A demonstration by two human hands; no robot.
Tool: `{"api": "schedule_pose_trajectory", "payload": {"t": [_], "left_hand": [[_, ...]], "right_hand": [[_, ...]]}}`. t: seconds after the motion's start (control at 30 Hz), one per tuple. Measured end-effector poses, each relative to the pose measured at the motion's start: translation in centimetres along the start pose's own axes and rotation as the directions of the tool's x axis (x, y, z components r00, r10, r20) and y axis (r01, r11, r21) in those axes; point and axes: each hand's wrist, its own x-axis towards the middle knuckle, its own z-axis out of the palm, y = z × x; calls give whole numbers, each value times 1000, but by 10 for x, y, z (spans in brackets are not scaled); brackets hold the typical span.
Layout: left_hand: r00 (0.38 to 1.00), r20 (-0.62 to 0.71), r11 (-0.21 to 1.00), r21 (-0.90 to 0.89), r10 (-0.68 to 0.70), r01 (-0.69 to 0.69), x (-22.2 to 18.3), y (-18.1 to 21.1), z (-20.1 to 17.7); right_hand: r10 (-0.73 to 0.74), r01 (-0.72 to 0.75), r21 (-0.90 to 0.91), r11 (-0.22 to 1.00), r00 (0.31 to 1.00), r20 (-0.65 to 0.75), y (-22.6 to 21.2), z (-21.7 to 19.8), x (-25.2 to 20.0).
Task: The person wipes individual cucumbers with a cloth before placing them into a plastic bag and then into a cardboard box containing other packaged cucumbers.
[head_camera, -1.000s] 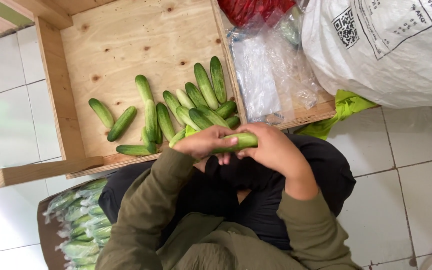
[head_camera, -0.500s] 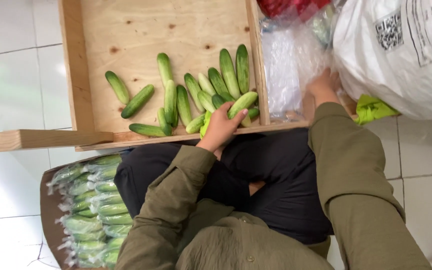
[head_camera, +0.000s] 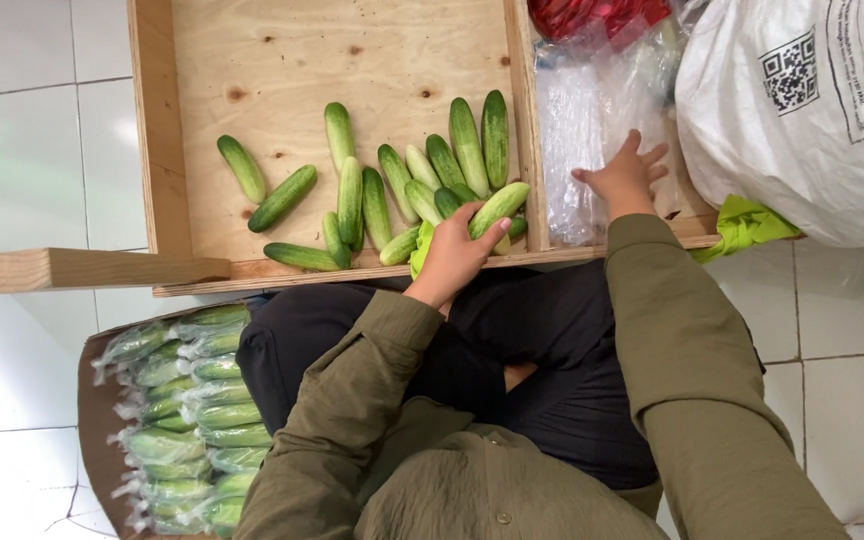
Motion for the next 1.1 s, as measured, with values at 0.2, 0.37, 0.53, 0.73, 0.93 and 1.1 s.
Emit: {"api": "schedule_pose_trajectory", "payload": {"t": [0.2,0.37,0.53,0.73,0.93,1.1], "left_hand": [[1000,6,1000,24,3,-3,-4,14,-5],[1000,8,1000,-3,8,-8,-7,25,-8],[1000,-7,999,-36,15,-16,-7,26,-11],[997,-44,923,-377,65,-77,-14,32,-12],[963,-128,663,-703,238,-257,-14,29,-19],[964,-88,579,-784,250,-222,-3,-1,-37]], "right_hand": [[-172,174,-111,978,985,23,76,84,132],[-316,319,-106,942,948,43,37,49,60],[-420,429,-187,884,903,91,16,41,16],[-471,462,-113,880,878,-83,12,20,-37],[-537,555,112,825,829,-155,-20,19,-175],[-689,714,135,688,700,-191,1,75,-198]]}}
